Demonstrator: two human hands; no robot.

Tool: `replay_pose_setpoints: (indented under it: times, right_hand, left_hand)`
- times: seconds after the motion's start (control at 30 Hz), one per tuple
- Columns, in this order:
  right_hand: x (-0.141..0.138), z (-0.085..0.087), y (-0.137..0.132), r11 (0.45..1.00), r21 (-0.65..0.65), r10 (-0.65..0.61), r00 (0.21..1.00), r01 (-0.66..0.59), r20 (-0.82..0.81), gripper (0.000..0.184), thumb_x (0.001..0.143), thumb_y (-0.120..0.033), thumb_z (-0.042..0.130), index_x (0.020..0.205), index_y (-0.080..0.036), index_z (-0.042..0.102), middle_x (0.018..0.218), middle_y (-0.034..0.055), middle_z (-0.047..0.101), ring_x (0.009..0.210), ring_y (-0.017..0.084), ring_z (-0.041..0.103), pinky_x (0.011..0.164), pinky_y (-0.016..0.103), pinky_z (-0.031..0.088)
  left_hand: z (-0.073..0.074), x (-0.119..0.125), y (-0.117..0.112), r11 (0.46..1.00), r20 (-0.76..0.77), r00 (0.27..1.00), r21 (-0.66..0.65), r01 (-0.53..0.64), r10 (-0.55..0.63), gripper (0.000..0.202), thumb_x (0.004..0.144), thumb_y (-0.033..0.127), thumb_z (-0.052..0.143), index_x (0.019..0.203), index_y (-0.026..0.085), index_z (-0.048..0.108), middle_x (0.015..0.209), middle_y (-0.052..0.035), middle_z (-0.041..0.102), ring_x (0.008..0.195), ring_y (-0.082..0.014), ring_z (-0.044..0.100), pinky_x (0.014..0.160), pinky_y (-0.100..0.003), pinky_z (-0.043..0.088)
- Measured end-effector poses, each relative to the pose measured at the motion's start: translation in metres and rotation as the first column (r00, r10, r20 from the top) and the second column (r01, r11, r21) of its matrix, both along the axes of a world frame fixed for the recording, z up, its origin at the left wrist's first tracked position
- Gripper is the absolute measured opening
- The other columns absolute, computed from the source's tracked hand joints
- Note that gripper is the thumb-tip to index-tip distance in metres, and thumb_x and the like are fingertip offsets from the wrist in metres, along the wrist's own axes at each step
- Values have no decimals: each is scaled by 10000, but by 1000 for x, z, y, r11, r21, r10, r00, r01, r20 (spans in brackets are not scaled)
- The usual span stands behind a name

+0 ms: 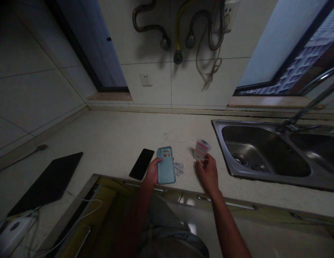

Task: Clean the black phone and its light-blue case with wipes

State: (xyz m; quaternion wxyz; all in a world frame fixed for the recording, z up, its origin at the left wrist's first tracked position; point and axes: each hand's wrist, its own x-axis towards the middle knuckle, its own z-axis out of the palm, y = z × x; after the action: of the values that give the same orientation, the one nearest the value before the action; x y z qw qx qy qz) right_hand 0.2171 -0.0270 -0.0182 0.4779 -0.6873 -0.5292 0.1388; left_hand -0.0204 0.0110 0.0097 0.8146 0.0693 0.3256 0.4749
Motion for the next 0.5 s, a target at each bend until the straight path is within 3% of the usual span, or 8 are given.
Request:
replay_pose_setpoints:
  times: [0.2, 0.5]
  right_hand:
    - [2, 6, 3, 999, -49, 5, 1000, -5, -2, 539, 820, -463, 593, 1264, -168, 513, 1143, 140, 617, 853, 238, 633, 778, 404, 516]
    - [2, 11, 5, 996, -85, 4, 999, 0, 40, 526, 806, -474, 576, 1232, -167, 546, 1087, 121, 655, 812, 227, 629, 742, 373, 497]
  left_hand:
    - [4, 0, -1, 1000, -14, 1000, -9, 18, -18, 540, 725, 194, 565, 1261, 135, 570, 1075, -147, 740, 974, -320, 710, 939, -512, 497]
    - [-1, -1, 0, 1000, -4, 1000, 1, 10, -10, 462, 709, 184, 595, 1168, 129, 617, 1031, -144, 746, 965, -320, 708, 918, -488, 508]
